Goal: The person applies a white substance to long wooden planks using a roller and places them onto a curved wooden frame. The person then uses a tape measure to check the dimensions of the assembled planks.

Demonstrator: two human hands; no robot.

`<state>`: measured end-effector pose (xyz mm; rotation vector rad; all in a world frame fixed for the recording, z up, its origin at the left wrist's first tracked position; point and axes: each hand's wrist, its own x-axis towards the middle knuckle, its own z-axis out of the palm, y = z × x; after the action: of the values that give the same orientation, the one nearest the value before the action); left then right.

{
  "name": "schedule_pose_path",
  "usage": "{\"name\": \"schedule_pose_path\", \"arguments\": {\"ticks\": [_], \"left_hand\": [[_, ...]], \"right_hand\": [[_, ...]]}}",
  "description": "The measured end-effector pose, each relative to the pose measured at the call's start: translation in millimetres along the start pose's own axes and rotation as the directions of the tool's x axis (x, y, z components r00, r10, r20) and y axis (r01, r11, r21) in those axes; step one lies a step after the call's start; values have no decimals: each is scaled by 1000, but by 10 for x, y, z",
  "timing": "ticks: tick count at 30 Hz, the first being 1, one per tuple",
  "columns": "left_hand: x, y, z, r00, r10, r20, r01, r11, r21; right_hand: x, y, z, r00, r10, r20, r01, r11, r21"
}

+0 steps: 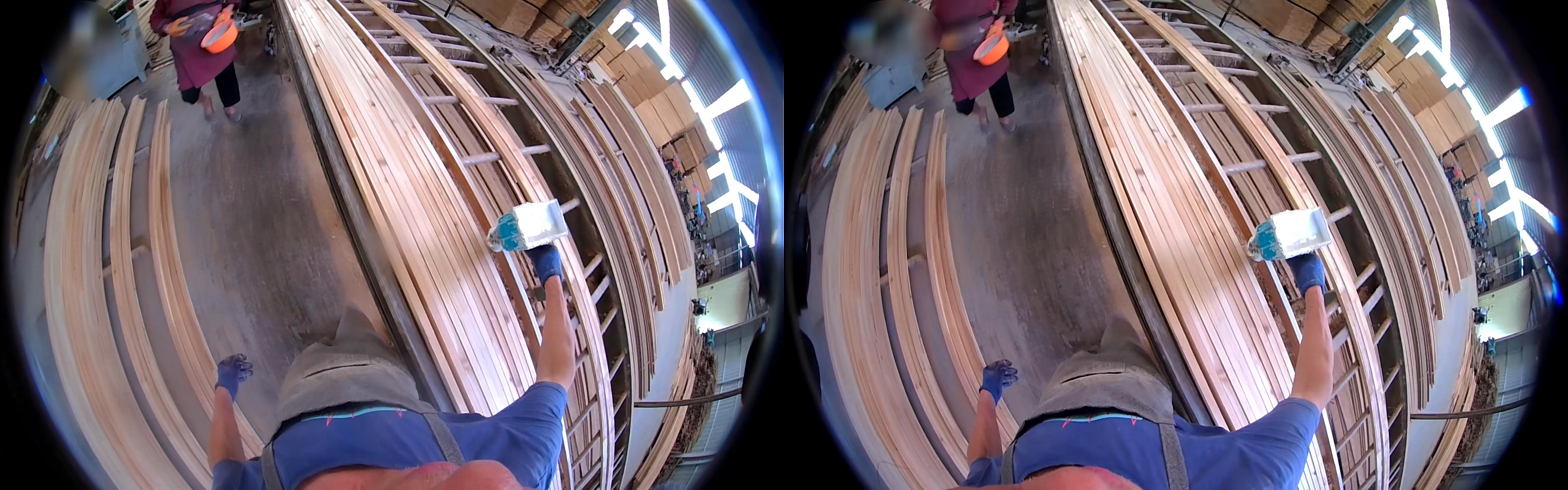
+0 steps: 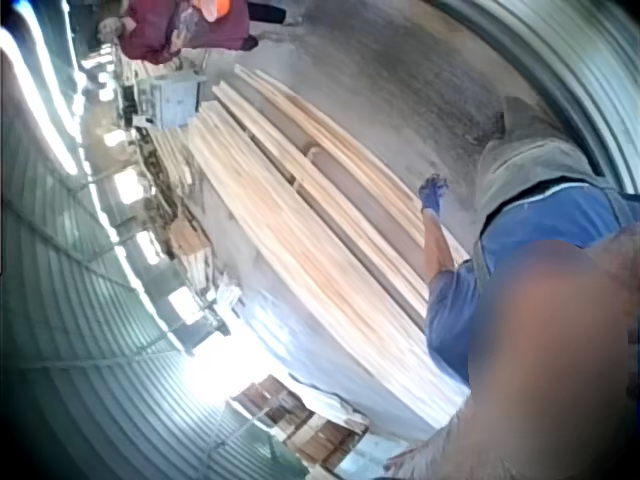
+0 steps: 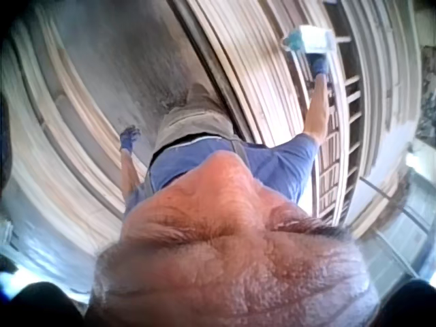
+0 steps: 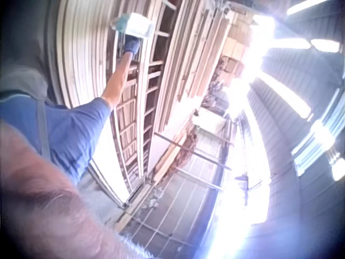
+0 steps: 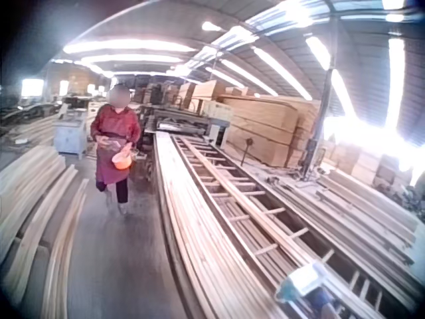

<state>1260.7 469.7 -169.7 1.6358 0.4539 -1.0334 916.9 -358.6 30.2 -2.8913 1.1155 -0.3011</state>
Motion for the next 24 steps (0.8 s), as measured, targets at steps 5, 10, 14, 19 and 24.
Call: {"name": "schedule_pose_path", "arguments": {"ticks": [5, 10, 14, 19, 24], "left_hand": [[975, 1205, -167, 998, 12, 65, -10, 999, -35], [1299, 2071, 29, 988, -155, -22, 153, 985, -84], [1460, 2461, 95, 972, -229, -41, 232, 971, 63], [2314, 2766, -246, 999, -11, 44, -10, 896, 444], [3879, 4324, -198, 988, -139, 61, 103, 909, 404]], "right_hand": [[1444, -694, 421, 990, -83, 111, 93, 991, -91], [2811, -1236, 723, 996, -76, 47, 76, 997, -1], [3889, -1571, 1022, 995, -73, 73, 85, 982, -170], [5350, -2457, 1264, 943, -55, 329, 137, 963, -231], [6384, -3020, 1286, 903, -429, -36, 381, 836, -395]]}}
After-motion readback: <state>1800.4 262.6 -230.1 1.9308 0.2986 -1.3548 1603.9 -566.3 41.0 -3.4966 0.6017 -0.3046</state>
